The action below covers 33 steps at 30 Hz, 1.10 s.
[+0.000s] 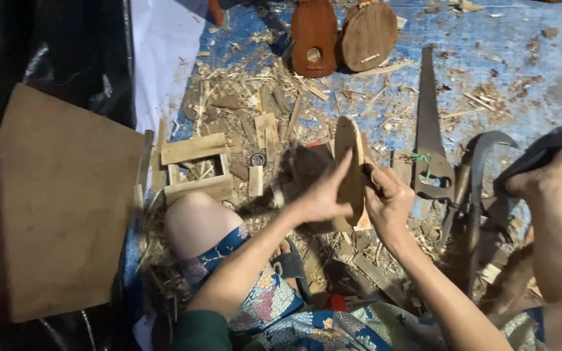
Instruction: The person is shaping and smoothing wooden components for a musical instrument using a saw and sandpaper.
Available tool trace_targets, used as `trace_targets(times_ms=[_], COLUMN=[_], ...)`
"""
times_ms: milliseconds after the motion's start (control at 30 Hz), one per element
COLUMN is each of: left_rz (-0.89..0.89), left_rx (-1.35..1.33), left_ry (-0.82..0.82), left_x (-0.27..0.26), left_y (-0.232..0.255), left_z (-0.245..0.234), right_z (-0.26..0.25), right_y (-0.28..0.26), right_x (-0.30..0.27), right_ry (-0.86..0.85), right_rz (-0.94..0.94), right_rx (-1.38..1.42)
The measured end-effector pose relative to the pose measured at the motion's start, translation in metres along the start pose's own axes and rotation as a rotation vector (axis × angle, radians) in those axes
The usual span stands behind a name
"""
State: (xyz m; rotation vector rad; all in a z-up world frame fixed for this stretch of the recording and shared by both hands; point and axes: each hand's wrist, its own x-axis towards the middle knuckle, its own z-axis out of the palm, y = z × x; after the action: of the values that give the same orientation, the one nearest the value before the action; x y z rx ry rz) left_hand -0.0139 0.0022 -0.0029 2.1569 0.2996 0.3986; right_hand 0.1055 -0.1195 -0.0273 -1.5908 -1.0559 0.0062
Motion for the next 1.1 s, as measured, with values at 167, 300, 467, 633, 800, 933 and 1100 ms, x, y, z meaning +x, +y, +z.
trace_targets(times_ms=[167,300,467,633,800,933,1100], left_rz=[0.01,-0.459,-0.289,-0.371,-0.366,-0.496,-0.456], left_rx=[-0.157,-0.309,-0.668,-0.526,-0.415,-0.083,-0.025], left_ry=[0.483,0.446,0.314,0.209,0.204,0.179,0.187], left_x=[-0.018,-0.008,-0.024,-0.034,-0.032,-0.03,-0.03], left_y=[-0.118,-0.009,-0.011,-0.029,-0.032,-0.006,0.006], left_z=[0.117,0.03,-0.026,-0.018,-0.018,-0.022,-0.013], right_z=[0.024,0.014,-0.011,-0.016,-0.001,0.005,0.014], right_y=[-0.011,-0.014,-0.01,-0.007,0.018,0.024,0.04], right_x=[0.009,0.016,0.032,0.036,0.03,0.033,0.035], right_ry=[-0.093,-0.155,0.013,0.139,0.168,0.204,0.123], right_rz=[0.039,0.073,0.283,0.351,0.294,0.14,0.004], right_rx=[0.088,0.143,0.148,0.266,0.19,-0.055,-0.109])
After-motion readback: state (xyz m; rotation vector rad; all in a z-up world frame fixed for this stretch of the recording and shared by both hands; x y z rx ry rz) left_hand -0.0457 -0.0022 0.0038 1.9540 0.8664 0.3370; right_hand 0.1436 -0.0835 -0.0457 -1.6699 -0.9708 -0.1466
